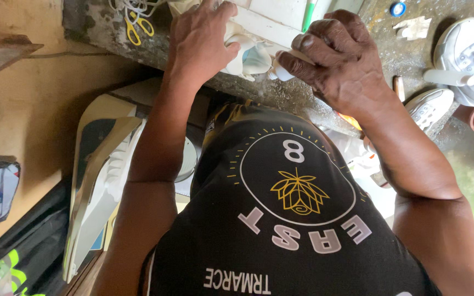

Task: The person cleans two white shoes using a brush and cleaning solution at a sink.

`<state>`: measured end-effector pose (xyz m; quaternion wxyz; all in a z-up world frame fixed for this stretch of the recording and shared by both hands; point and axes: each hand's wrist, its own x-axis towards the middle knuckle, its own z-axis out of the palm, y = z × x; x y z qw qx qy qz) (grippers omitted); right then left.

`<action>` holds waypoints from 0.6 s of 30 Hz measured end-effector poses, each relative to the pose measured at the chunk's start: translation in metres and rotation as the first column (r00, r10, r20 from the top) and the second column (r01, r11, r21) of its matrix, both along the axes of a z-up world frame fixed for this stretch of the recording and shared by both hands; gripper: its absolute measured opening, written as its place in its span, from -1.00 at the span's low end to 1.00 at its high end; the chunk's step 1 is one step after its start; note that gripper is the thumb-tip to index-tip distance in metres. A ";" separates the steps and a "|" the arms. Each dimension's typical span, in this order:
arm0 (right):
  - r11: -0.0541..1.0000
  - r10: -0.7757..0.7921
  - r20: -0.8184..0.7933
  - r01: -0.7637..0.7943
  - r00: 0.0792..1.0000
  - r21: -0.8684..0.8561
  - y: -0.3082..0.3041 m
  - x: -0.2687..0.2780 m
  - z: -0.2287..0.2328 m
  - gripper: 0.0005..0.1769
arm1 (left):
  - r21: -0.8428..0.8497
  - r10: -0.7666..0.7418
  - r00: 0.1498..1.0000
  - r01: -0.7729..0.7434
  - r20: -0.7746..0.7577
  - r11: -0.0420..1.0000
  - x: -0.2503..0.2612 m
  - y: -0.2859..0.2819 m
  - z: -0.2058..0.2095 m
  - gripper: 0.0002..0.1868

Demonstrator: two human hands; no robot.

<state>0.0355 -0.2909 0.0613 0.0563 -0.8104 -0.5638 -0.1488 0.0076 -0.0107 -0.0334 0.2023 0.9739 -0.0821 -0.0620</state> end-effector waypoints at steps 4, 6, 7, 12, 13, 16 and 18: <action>0.971 -0.120 -0.327 0.179 0.938 0.157 -0.018 -0.004 -0.027 -0.72 | -0.030 0.010 0.995 -0.013 -0.098 0.999 0.001 -0.002 0.007 -0.41; 0.923 -0.141 -0.525 0.303 0.839 0.236 -0.040 -0.010 -0.048 -0.70 | -0.030 -0.002 0.998 0.000 -0.063 1.000 -0.004 0.000 0.011 -0.42; 0.846 -0.208 -0.627 0.460 0.751 0.270 -0.053 -0.016 -0.060 -0.63 | -0.029 -0.013 1.000 0.013 -0.024 0.999 -0.005 0.002 0.013 -0.42; 0.514 -0.364 -0.814 0.827 0.452 0.230 -0.140 -0.044 -0.135 -0.55 | -0.067 0.025 1.000 -0.024 0.008 0.997 -0.017 0.001 0.023 -0.43; 0.405 -0.462 -0.816 0.901 0.347 0.153 -0.157 -0.046 -0.148 -0.51 | -0.060 0.056 0.998 -0.057 -0.030 0.997 -0.017 0.001 0.025 -0.44; 0.245 -0.612 -0.758 0.965 0.226 0.090 -0.205 -0.044 -0.177 -0.50 | -0.036 0.080 0.983 -0.087 -0.162 0.996 -0.014 0.001 0.031 -0.45; 0.214 -0.677 -0.700 0.971 0.229 0.111 -0.225 -0.036 -0.192 -0.53 | -0.032 0.071 0.984 -0.078 -0.162 0.996 -0.013 0.000 0.036 -0.46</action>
